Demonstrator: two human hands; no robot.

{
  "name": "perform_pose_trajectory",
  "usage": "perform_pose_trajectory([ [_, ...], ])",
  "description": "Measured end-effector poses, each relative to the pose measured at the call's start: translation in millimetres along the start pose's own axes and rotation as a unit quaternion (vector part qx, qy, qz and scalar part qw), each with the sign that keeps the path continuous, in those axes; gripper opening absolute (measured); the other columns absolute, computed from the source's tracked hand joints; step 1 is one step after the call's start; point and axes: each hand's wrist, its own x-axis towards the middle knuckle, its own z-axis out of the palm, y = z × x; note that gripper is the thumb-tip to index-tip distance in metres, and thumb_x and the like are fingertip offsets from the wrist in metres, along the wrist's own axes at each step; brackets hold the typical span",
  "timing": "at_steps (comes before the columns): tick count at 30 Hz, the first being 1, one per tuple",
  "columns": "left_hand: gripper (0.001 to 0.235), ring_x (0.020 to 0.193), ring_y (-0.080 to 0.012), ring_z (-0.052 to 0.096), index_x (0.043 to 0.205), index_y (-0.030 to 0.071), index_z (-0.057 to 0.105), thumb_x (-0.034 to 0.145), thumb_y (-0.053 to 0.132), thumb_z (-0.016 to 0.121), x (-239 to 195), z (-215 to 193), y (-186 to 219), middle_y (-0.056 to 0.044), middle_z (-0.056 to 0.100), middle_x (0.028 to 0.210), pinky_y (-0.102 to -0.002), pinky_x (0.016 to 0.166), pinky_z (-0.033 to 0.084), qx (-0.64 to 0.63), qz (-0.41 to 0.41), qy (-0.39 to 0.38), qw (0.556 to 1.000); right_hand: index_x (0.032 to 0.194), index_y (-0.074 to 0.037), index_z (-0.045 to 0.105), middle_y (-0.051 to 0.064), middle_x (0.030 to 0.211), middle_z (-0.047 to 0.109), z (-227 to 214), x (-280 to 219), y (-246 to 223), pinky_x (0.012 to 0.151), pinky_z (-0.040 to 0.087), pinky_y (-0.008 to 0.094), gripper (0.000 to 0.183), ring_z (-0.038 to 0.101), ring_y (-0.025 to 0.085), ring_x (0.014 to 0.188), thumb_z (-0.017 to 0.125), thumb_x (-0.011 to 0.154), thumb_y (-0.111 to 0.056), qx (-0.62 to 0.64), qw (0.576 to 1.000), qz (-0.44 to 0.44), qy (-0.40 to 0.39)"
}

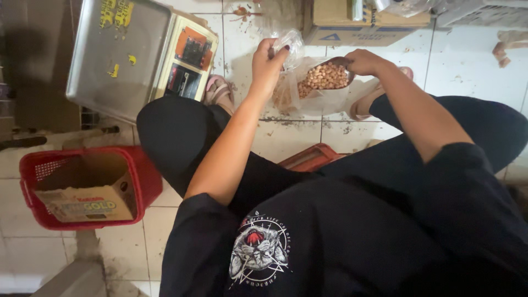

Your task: The person puts peanuts into a plastic bag, using a metal scoop to transfer them from a large plastic bag on the floor, and then ties the smaller bag closed.

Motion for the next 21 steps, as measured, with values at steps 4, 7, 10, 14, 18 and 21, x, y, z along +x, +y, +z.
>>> perform_pose_trajectory([
  [4,0.025,0.061,-0.0074,0.053,0.112,0.001,0.065,0.091,0.013,0.072,4.3,1.1,-12.3,0.001,0.059,0.074,-0.027,0.052,0.043,-0.025,-0.01,0.004,1.0,0.113,-0.003,0.072,0.016,0.103,0.074,-41.7,-44.6,-9.8,0.085,0.051,0.042,0.03,0.067,0.028,0.096,0.064,0.086,-0.017,0.137,0.991,0.004,0.011],
  [7,0.024,0.061,-0.0092,0.054,0.112,0.0,0.066,0.092,0.012,0.071,5.5,6.7,-18.2,-0.001,0.06,0.074,-0.027,0.053,0.044,-0.066,-0.028,0.0,0.997,0.111,-0.002,0.073,0.011,0.101,0.073,-72.4,-77.3,-32.6,0.082,0.05,0.036,0.028,0.064,0.019,0.093,0.065,0.088,-0.015,0.215,0.976,0.006,0.011],
  [10,0.024,0.06,-0.0107,0.055,0.112,0.0,0.066,0.092,0.012,0.071,4.5,14.9,-20.1,-0.002,0.061,0.073,-0.028,0.053,0.044,-0.085,-0.052,0.004,0.995,0.107,-0.001,0.073,0.01,0.099,0.071,-102.9,-105.0,-62.0,0.079,0.05,0.033,0.026,0.063,0.016,0.09,0.065,0.089,-0.016,0.245,0.969,0.005,0.019],
  [14,0.024,0.061,-0.0121,0.055,0.112,0.001,0.066,0.092,0.012,0.069,4.4,25.8,-18.8,-0.003,0.059,0.073,-0.029,0.053,0.047,-0.114,-0.094,-0.003,0.989,0.102,-0.001,0.073,0.013,0.091,0.071,-128.2,-126.6,-109.4,0.074,0.051,0.036,0.021,0.064,0.02,0.083,0.064,0.088,-0.013,0.191,0.979,0.026,0.059],
  [18,0.024,0.075,-0.0132,0.063,0.113,0.0,0.067,0.094,0.013,0.068,3.9,36.0,-22.4,-0.005,0.065,0.087,-0.029,0.062,0.052,-0.163,-0.105,-0.024,0.981,0.099,-0.001,0.073,0.017,0.081,0.074,-143.1,-137.5,-161.0,0.071,0.055,0.041,0.025,0.073,0.027,0.075,0.057,0.09,-0.018,0.108,0.991,0.041,0.069],
  [21,0.028,0.079,-0.0149,0.063,0.12,0.001,0.068,0.094,0.011,0.069,4.6,41.0,-29.6,-0.008,0.066,0.092,-0.029,0.066,0.054,-0.156,-0.064,-0.032,0.985,0.102,-0.004,0.074,0.02,0.079,0.075,-152.2,-142.9,-191.6,0.073,0.055,0.045,0.028,0.075,0.032,0.077,0.056,0.09,-0.022,-0.035,0.993,0.05,0.102],
])
